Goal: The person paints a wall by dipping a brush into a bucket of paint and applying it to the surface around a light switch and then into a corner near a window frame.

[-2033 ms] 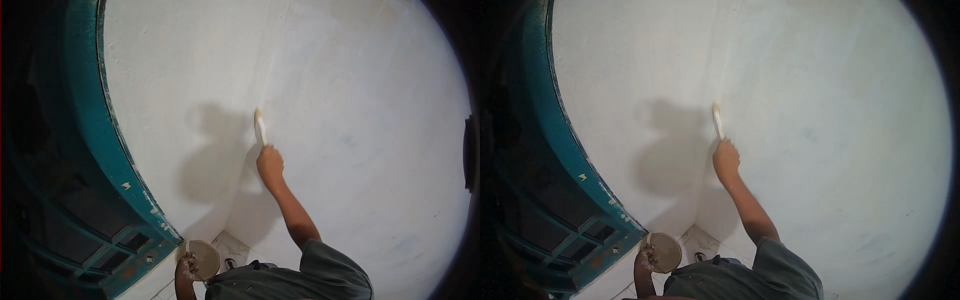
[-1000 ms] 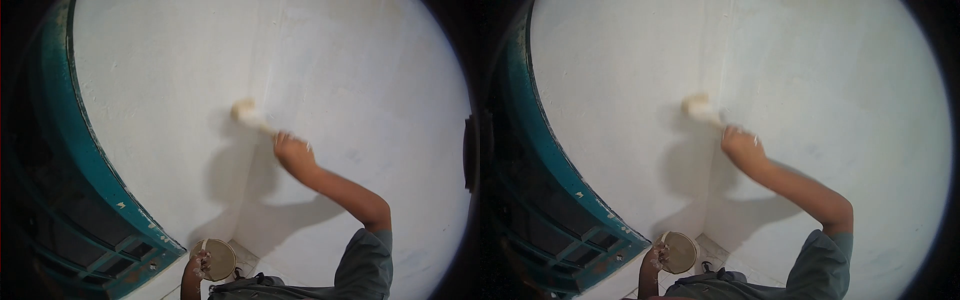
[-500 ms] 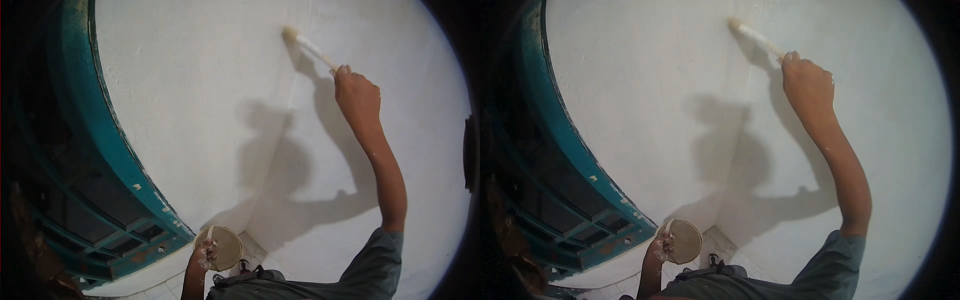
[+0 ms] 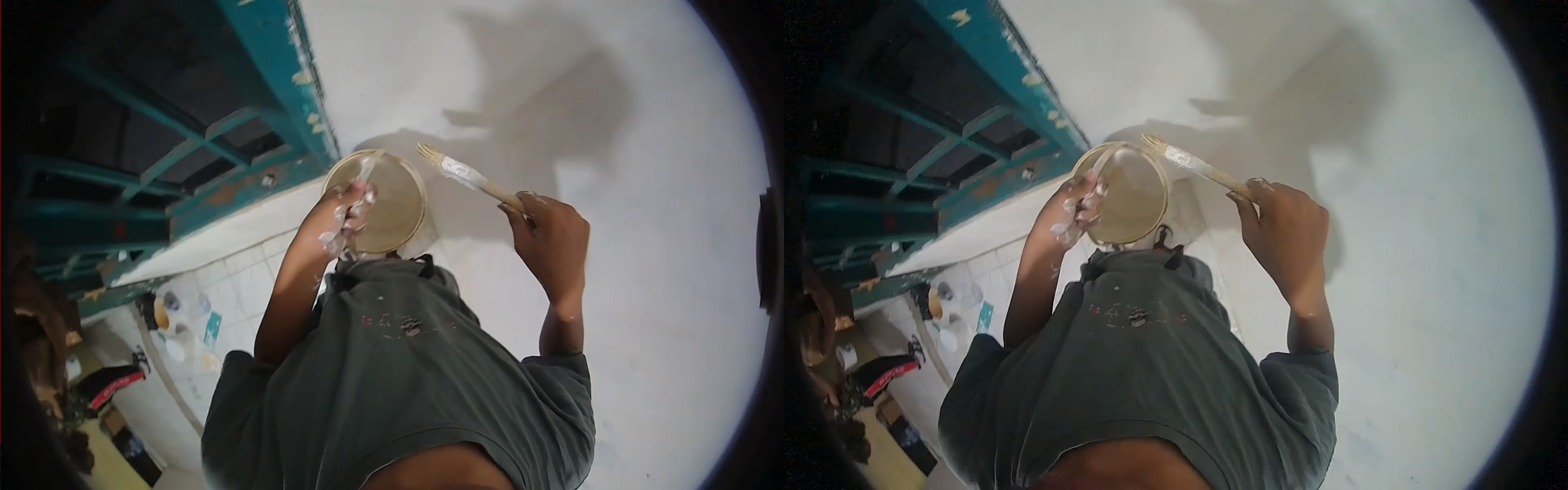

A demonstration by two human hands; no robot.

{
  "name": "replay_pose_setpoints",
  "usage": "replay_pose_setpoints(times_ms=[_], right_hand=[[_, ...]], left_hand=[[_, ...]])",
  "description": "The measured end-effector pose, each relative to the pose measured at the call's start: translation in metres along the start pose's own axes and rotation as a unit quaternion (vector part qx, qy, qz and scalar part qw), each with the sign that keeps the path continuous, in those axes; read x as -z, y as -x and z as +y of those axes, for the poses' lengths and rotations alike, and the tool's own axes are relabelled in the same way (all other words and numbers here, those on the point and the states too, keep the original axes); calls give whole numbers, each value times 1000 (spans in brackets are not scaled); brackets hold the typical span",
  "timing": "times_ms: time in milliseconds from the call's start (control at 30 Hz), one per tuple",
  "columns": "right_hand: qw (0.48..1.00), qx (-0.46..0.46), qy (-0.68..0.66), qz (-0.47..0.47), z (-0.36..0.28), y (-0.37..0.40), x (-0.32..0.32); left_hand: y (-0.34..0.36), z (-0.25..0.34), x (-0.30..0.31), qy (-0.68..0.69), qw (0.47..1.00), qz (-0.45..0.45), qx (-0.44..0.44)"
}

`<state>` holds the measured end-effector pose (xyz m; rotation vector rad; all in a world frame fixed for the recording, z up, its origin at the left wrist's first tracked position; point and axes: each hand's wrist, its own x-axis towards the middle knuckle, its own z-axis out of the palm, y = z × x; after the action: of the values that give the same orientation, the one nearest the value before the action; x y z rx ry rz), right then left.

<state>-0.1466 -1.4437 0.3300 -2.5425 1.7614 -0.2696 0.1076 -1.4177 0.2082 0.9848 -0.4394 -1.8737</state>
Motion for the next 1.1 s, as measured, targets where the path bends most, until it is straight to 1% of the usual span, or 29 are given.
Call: replay_pose_setpoints(times_ms=[67,133,167,233,300,333,400,433,500,533,600,633,700,733,767,800,867,933,1000,1100], right_hand=[[999,5,-31,5,-7,2,-12],[997,71,17,2,-17,4,-20],[998,69,11,1,-20,4,-29],[984,172,52,12,-26,3,-50],[974,224,43,14,-38,-1,-67],[974,223,42,13,-43,-5,-77],[945,315,79,-36,-52,-16,-102],[945,316,78,-39,-58,-21,-116],[916,391,62,-61,-70,-29,-138],[916,392,61,-62,-75,-32,-143],[887,448,48,-107,-85,-39,-151],[885,451,46,-108,-86,-41,-162],[868,494,36,-26,-89,-41,-191],[866,499,33,-26,-89,-42,-202],[862,506,24,-5,-90,-44,-211],[860,511,13,15,-91,-45,-218],[855,519,-9,28,-94,-44,-224],[849,525,-31,43,-96,-44,-232],[843,526,-69,86,-98,-44,-240],[848,521,-77,58,-100,-41,-253]], left_hand=[[-1,-2,5,4,1000,-13,-6],[3,-3,8,10,1000,-13,2],[4,-3,8,16,1000,-3,6],[10,0,7,27,999,10,15],[16,2,8,15,1000,21,16],[18,3,9,4,999,33,17],[19,3,14,7,999,38,16],[19,1,17,9,999,42,12],[19,-1,22,16,999,39,9],[20,-1,24,22,999,34,3],[25,0,23,30,999,45,9],[27,1,23,37,998,40,5],[30,0,25,46,998,41,-5],[30,0,26,44,998,42,-9],[28,0,27,43,998,43,-13],[27,0,28,46,998,47,-14],[32,2,25,45,999,8,-28],[34,2,23,46,998,18,-25],[35,4,22,46,998,27,-22],[40,6,18,41,998,39,-10]])
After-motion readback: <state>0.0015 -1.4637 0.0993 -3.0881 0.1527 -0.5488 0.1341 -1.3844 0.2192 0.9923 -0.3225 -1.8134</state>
